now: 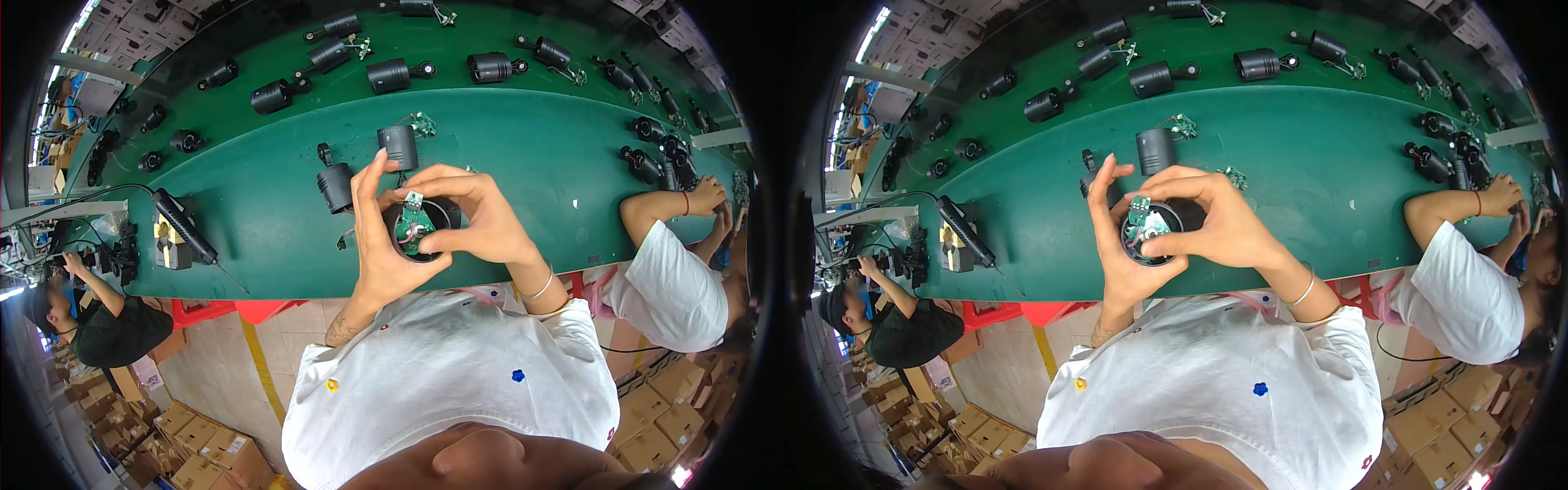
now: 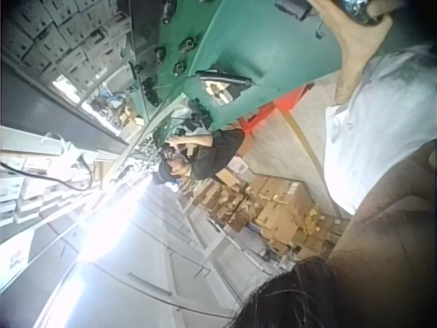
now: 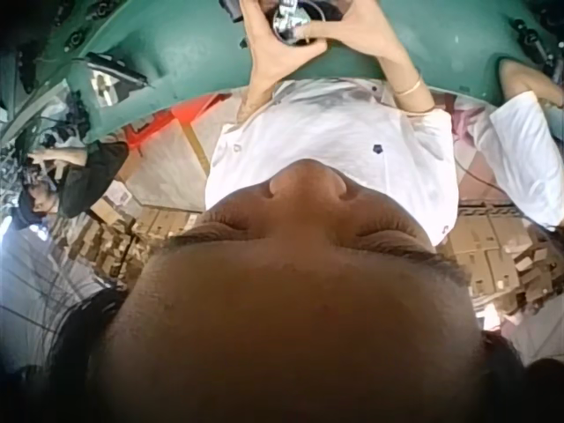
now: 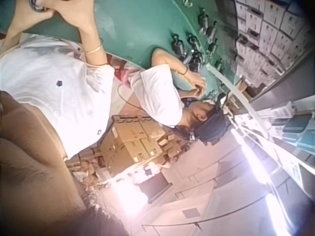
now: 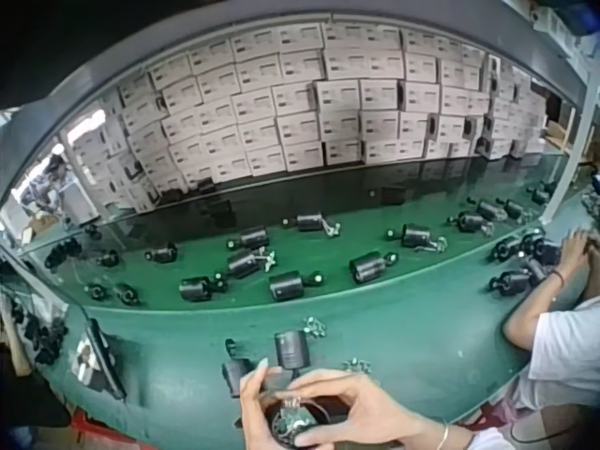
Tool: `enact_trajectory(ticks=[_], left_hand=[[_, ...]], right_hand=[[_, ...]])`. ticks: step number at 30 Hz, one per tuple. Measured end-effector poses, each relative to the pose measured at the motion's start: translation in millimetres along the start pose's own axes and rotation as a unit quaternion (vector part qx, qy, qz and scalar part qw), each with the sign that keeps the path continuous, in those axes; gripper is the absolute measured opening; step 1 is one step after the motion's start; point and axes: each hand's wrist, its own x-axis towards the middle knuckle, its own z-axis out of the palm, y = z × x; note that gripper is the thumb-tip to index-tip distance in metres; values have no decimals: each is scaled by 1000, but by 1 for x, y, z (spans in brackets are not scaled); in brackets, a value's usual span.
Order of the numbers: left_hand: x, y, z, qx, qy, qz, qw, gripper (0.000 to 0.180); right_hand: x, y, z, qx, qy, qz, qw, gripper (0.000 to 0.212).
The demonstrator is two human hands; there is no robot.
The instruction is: Assemble electronic circuit boards and wires into black plastic housings.
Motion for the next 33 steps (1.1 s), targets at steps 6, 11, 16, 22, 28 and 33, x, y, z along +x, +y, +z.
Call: enact_trajectory(ticks=[6, 11, 16, 22, 28, 33], left_hand=[[-1, 2, 7, 3, 16, -49, 999, 104], [-9, 3, 6, -30, 1, -146, 989, 95], [-5, -6, 4, 17, -40, -12, 999, 82], [-2, -15, 18, -73, 11, 33, 997, 70], [-10, -17, 26, -90, 66, 24, 993, 50], [-10, -24, 31, -43, 103, 73, 991, 43]], right_hand=[[2, 1, 3, 44, 73, -21, 996, 33], [-4, -7, -1, -100, 94, -87, 987, 31], [-10, -12, 1, -187, 119, -147, 964, 22], [-5, -11, 2, -159, 120, -156, 967, 17], [-9, -14, 5, -230, 97, -116, 961, 13], [-10, -20, 8, -281, 92, -108, 949, 8]])
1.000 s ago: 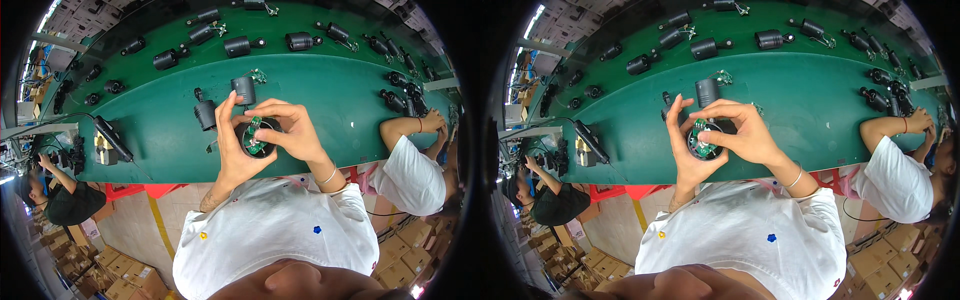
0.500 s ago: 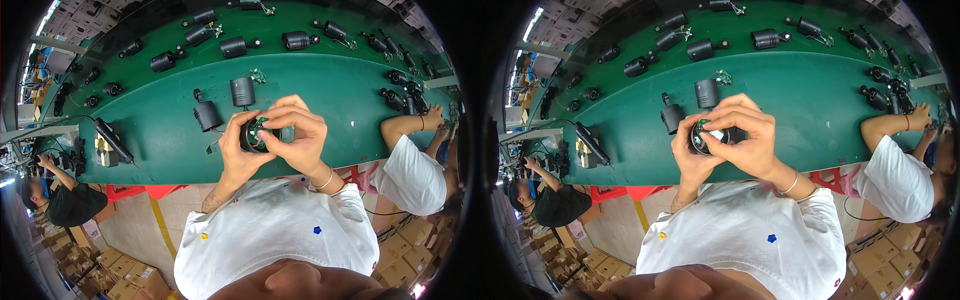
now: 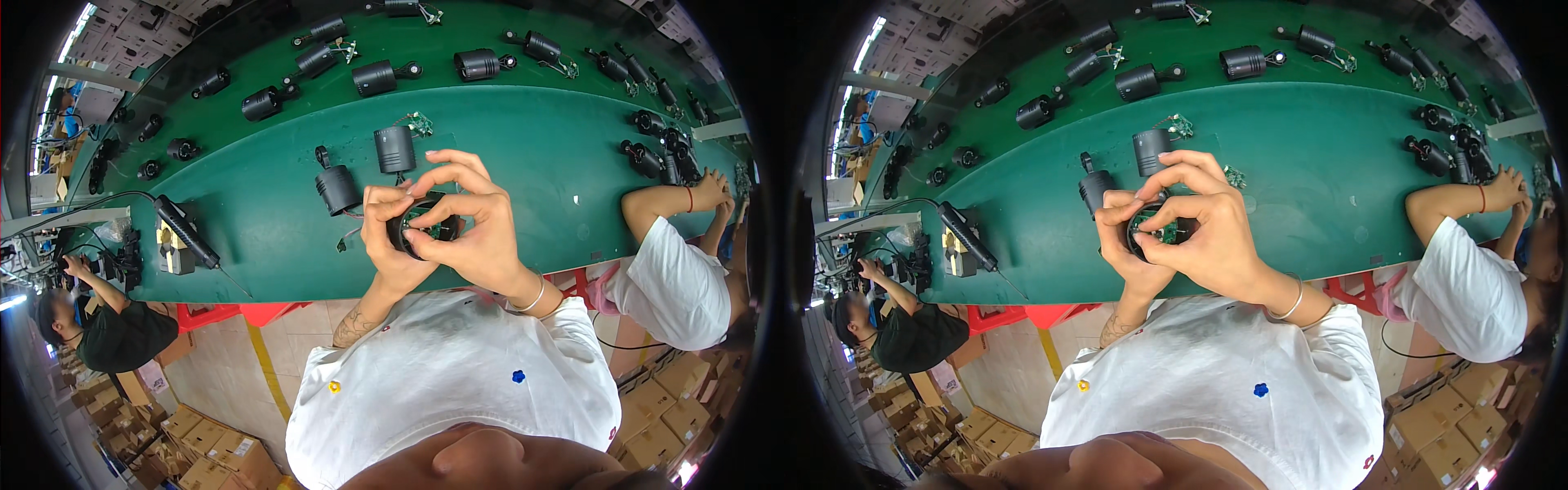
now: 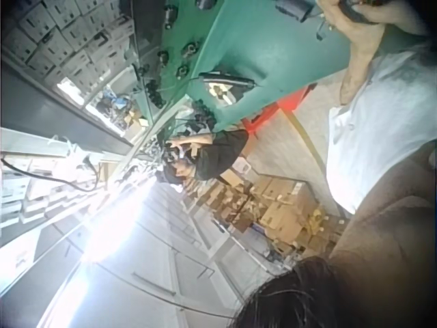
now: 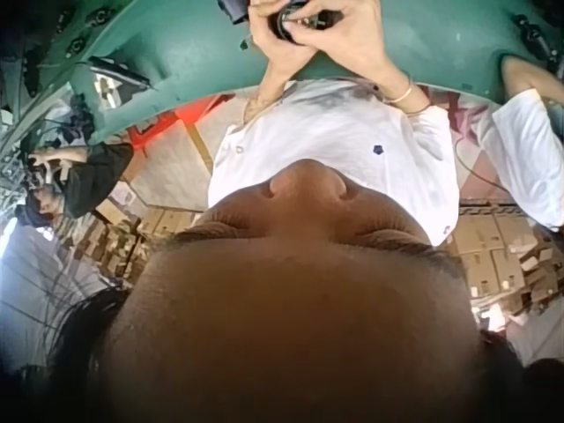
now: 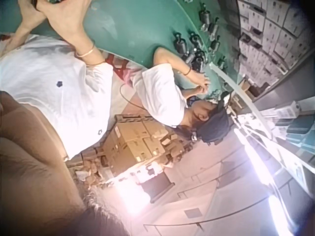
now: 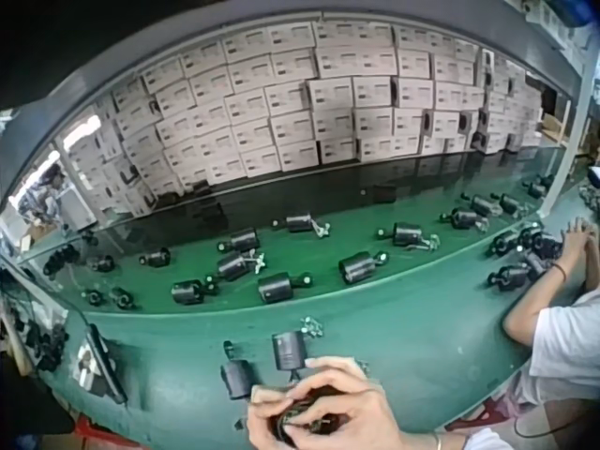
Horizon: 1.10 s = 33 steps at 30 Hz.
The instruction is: Assemble electronic circuit boards and wires into black plastic housings.
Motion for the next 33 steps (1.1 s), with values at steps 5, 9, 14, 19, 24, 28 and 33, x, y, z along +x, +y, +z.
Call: enact_trajectory(ticks=[5, 9, 14, 19, 24, 28, 33], left_hand=[[4, -7, 1, 16, -19, 63, 998, 41], [6, -10, 1, 20, -44, 104, 993, 42], [9, -7, 2, 9, -65, 123, 990, 41], [4, -5, 6, -61, -23, 56, 996, 38], [6, -11, 6, -6, -38, 113, 993, 38], [6, -13, 8, 21, -30, 135, 990, 37], [8, -11, 4, 85, -31, 166, 982, 38]], right_hand=[[4, -6, -10, -4, -36, 13, 999, 8], [6, -7, -17, -18, -86, 25, 996, 11], [0, -7, -16, -10, -64, 22, 998, 11], [-2, -10, -9, -36, -10, -11, 999, 11], [-2, -12, -13, -42, -28, 6, 999, 11], [-6, -16, -12, -116, 2, -34, 993, 12], [1, -11, -19, -39, -56, -4, 998, 12]])
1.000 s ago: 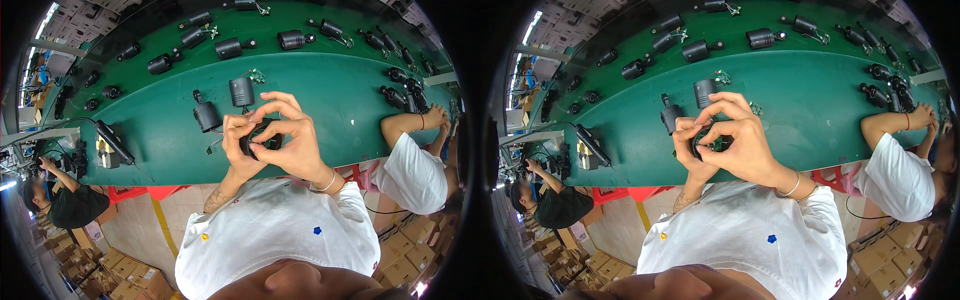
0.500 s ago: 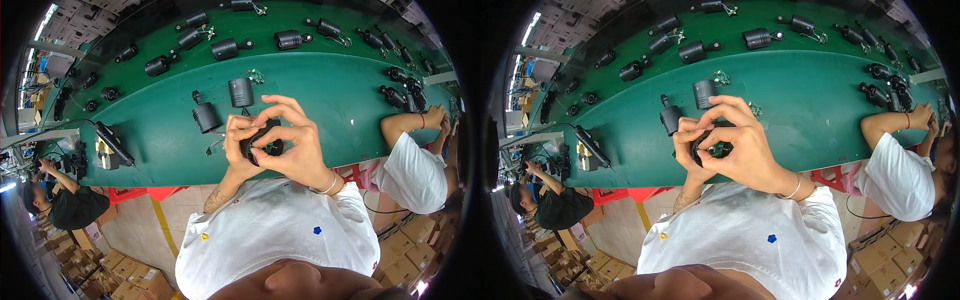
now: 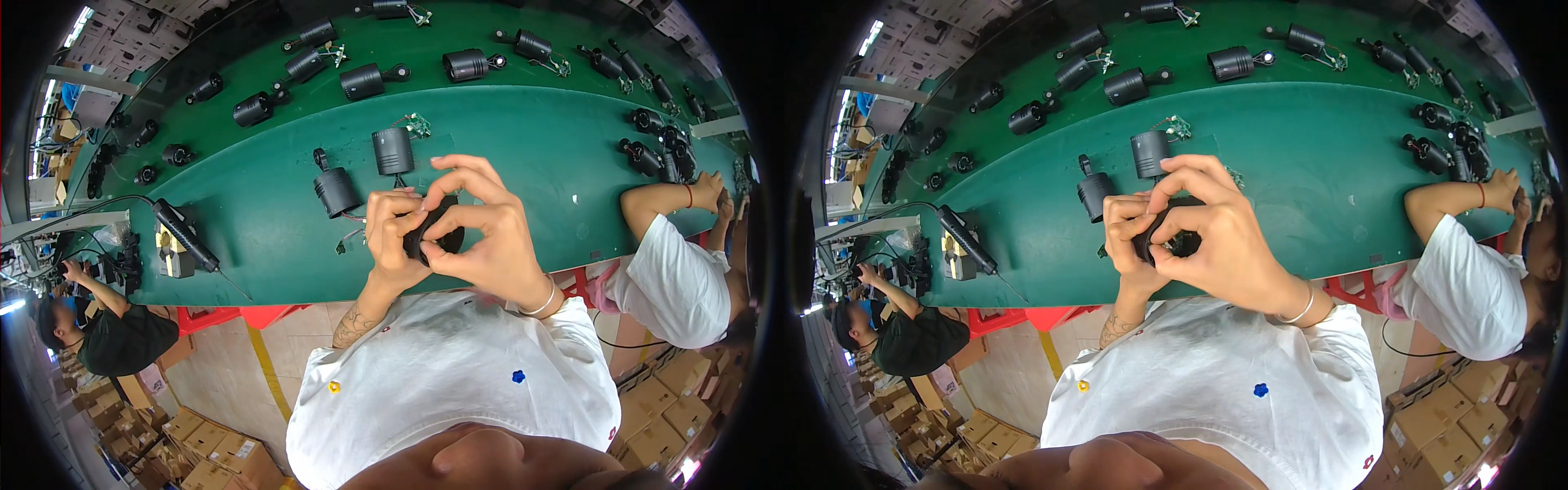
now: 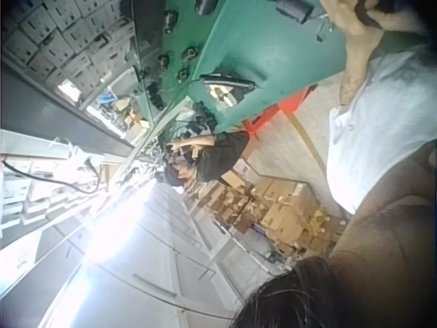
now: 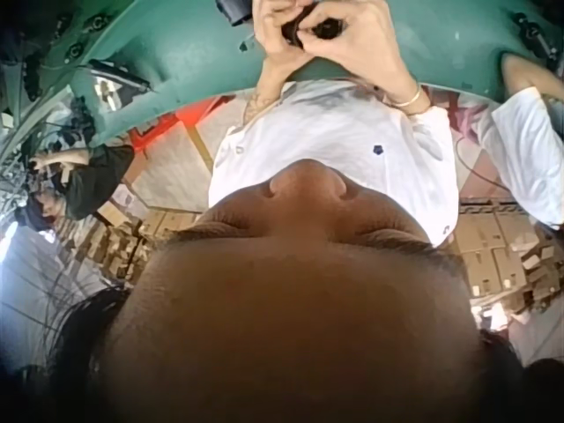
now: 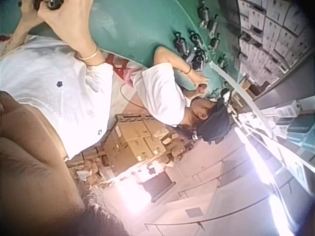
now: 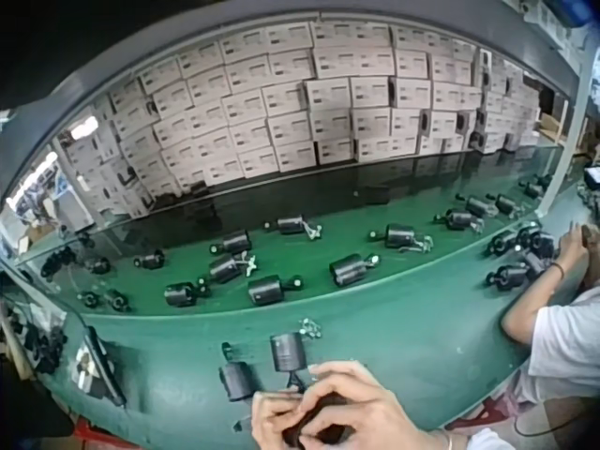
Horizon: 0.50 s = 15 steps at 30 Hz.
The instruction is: Assemble electronic circuit boards and wires into black plastic housings.
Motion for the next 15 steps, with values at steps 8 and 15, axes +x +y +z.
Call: enact_trajectory(ticks=[8, 15], left_hand=[[2, 7, -2, -23, 2, -44, 999, 53], [3, 7, 0, -1, 14, -14, 1000, 54]], right_hand=[[-16, 31, 19, 127, 41, -12, 991, 12], [-18, 18, 32, 358, 154, 107, 915, 41]])
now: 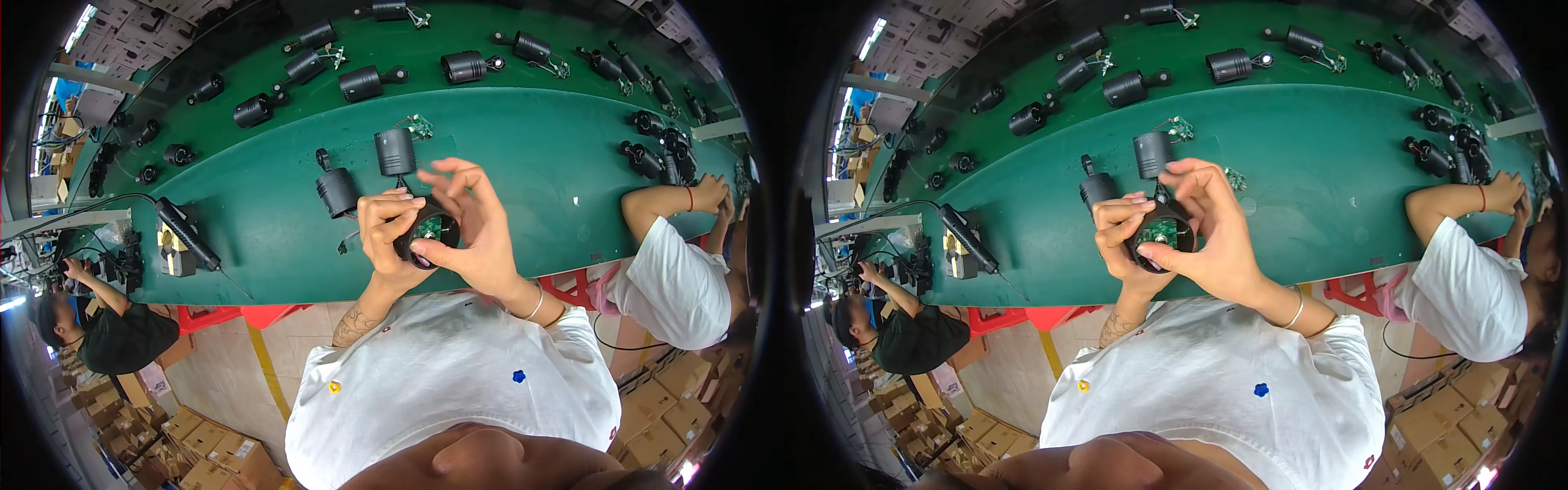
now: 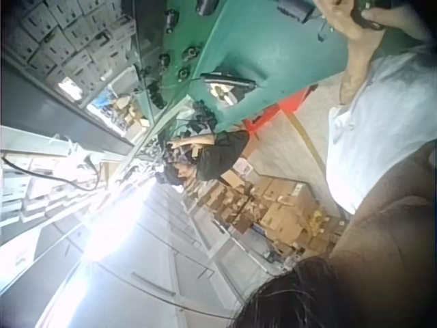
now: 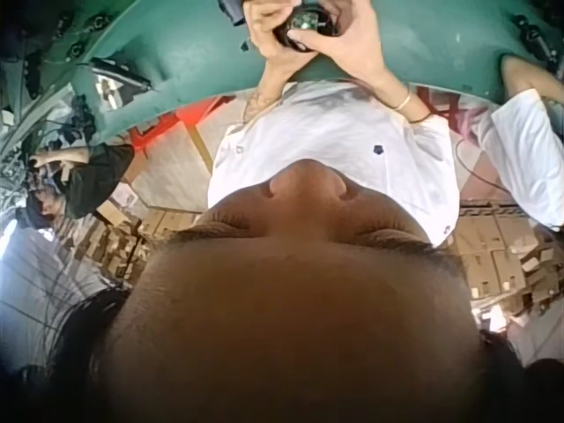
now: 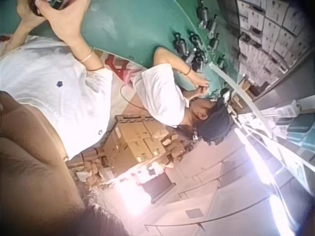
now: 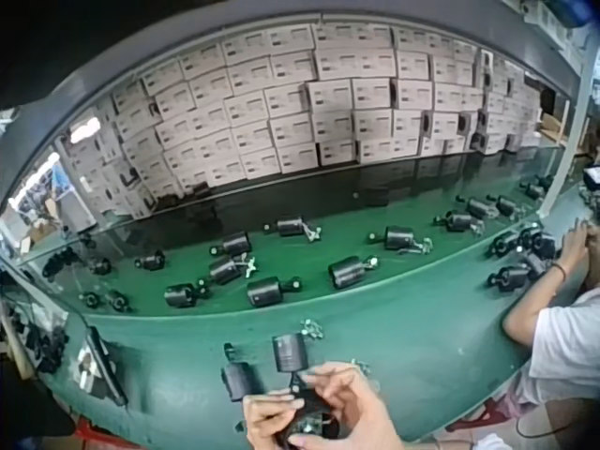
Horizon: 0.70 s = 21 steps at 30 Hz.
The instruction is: Assemble electronic circuit boards and wires into black plastic housings.
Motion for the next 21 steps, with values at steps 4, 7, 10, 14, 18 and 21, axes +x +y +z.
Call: enact_trajectory(ticks=[4, 7, 10, 14, 18, 21], left_hand=[[2, -1, -3, 27, 3, 20, 999, 51], [2, 0, -3, 46, -3, 26, 999, 49], [2, 2, -4, 77, -20, 26, 997, 46], [1, -2, -3, 57, -10, 33, 998, 48], [0, -1, -2, 35, -2, 10, 999, 52], [-1, 0, -2, 20, 4, -16, 1000, 55]], right_hand=[[4, 3, -10, -5, -101, 92, 991, 52], [5, 6, -12, 2, -132, 116, 984, 55], [6, 8, -12, 27, -127, 98, 987, 53], [3, 7, -10, 4, -120, 84, 989, 54], [4, 7, -12, -18, -125, 101, 987, 58], [4, 7, -14, -33, -133, 124, 983, 62]])
